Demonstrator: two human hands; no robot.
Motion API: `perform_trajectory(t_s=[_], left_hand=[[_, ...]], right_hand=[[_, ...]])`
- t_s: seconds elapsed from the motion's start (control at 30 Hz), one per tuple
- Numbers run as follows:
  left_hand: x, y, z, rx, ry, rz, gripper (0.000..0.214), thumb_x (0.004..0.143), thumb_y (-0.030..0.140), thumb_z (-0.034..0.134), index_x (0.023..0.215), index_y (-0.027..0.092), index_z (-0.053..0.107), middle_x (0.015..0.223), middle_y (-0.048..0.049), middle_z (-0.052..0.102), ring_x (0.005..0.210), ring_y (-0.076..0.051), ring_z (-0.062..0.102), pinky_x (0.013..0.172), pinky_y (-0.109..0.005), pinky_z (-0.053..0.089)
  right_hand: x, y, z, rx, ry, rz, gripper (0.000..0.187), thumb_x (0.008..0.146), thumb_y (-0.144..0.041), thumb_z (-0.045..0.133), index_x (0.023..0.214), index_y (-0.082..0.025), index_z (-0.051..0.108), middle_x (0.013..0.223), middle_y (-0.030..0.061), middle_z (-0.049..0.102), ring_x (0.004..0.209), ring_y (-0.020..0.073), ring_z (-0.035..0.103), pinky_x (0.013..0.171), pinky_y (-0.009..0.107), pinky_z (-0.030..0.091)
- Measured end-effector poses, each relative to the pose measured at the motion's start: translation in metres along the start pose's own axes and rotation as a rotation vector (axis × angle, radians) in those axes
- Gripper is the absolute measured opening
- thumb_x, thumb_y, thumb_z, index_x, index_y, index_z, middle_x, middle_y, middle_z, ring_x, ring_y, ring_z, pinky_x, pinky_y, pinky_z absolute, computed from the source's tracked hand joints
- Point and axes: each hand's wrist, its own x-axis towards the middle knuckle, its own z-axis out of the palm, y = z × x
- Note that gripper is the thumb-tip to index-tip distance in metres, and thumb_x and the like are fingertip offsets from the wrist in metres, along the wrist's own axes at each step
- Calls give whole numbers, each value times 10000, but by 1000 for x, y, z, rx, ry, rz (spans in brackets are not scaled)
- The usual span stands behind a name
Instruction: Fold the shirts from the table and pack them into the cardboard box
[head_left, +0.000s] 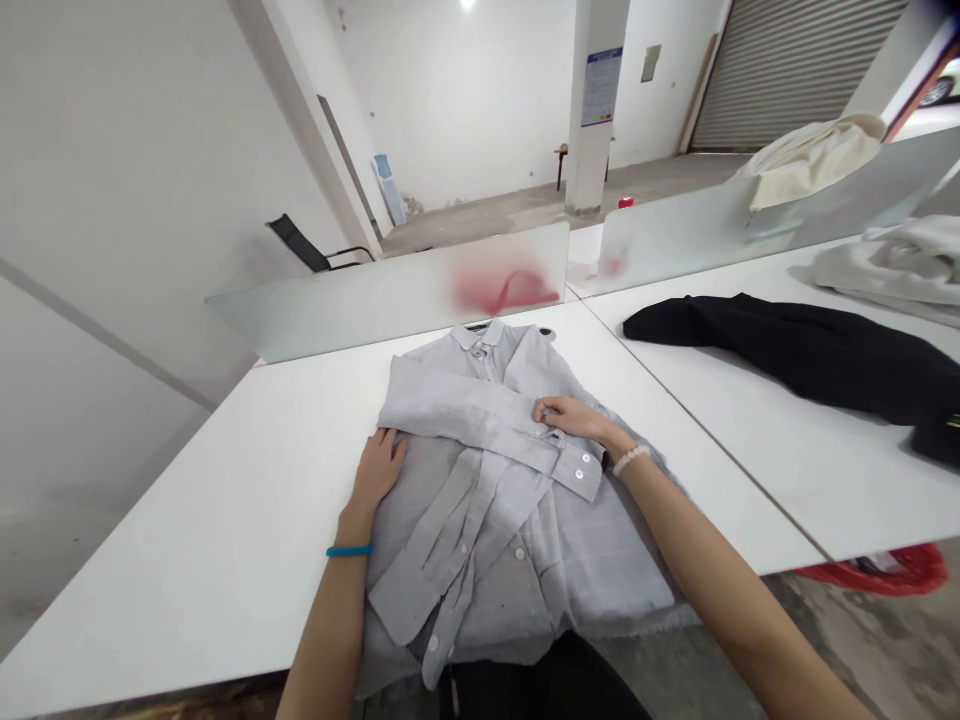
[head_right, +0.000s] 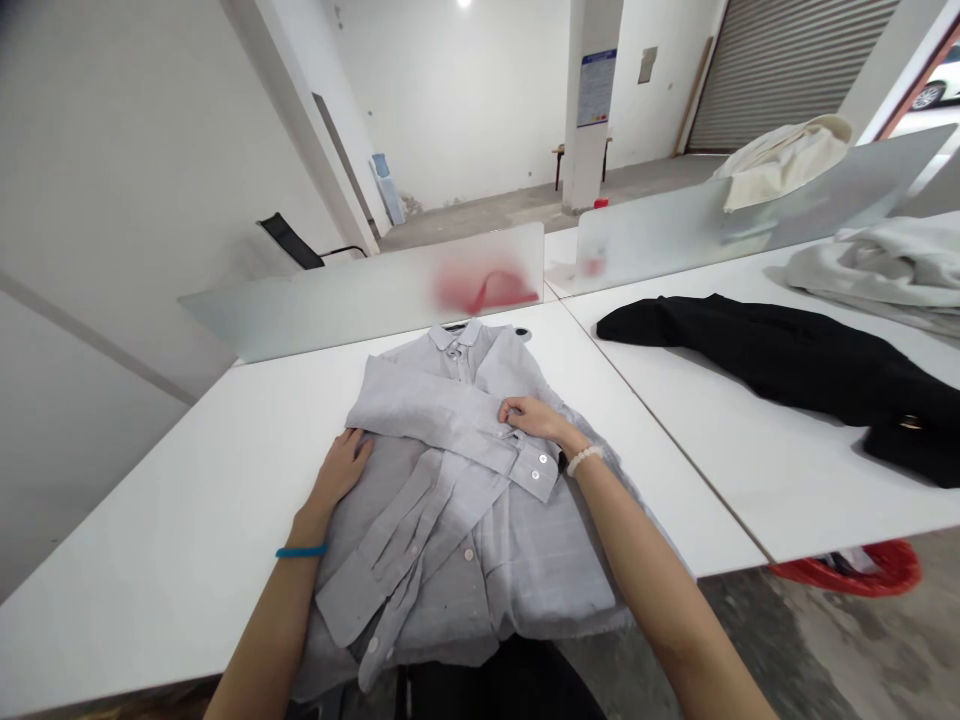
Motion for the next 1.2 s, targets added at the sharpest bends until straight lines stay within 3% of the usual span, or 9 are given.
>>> perform_trajectory(t_s=[0.37, 0.6, 0.7, 0.8, 0.9, 1.07, 1.2], left_hand=[[0, 0, -1, 6, 58, 14, 368, 891, 311, 374, 1180, 178, 558, 1239, -127, 576, 1179, -281, 508, 1023, -468, 392], [0, 0, -1, 33, 45, 43, 326, 891, 281, 369, 1103, 186, 597, 1209, -122, 600, 1173, -280, 502, 1030, -469, 379], [0, 0, 0, 33, 49, 32, 325, 895, 281, 372, 1128, 195, 582, 1237, -109, 587, 1190, -276, 489, 1034, -471, 372], [0, -1, 2, 30, 56, 14, 356, 895, 286, 370, 1189, 181, 542, 1284, -114, 560, 1239, -278, 455, 1062, -477, 344], [0, -3, 5, 31, 57, 0, 389, 892, 292, 368, 1233, 164, 506, 1316, -127, 541, 1273, -284, 435, 1087, -475, 319], [1, -4, 6, 29, 47, -15, 441, 885, 305, 379, 1278, 120, 459, 1310, -173, 544, 1278, -305, 441, 1072, -492, 334], [2, -4, 6, 18, 39, -18, 465, 885, 309, 377, 1283, 80, 445, 1308, -212, 535, 1291, -319, 428, 1074, -497, 325]], right_hand=[[1, -4, -1, 30, -17, -1, 218, 675, -119, 431, 800, -167, 603, 839, 16, 616, 770, 147, 532, 751, 256, 406], [-22, -15, -27, 121, -167, 0, 196, 684, -158, 440, 795, -178, 600, 682, -17, 522, 573, 113, 407, 546, 226, 344], [-28, -13, -29, 144, -272, 55, 163, 672, -144, 471, 761, -174, 605, 657, -20, 515, 568, 112, 407, 539, 226, 341], [-29, -10, -26, 133, -293, 72, 200, 684, -148, 492, 820, -177, 635, 730, -11, 575, 605, 117, 458, 576, 231, 373], [-32, -5, -29, 73, -204, 50, 268, 763, -216, 512, 980, -198, 667, 962, 24, 644, 725, 136, 537, 671, 250, 418], [-33, 5, -41, -287, 303, 165, 301, 860, -225, 443, 1065, -152, 651, 833, 81, 652, 697, 181, 565, 709, 299, 417], [-16, 8, -34, -436, 399, 175, 295, 815, -278, 597, 1073, -145, 648, 1066, 171, 582, 925, 265, 549, 836, 349, 396]])
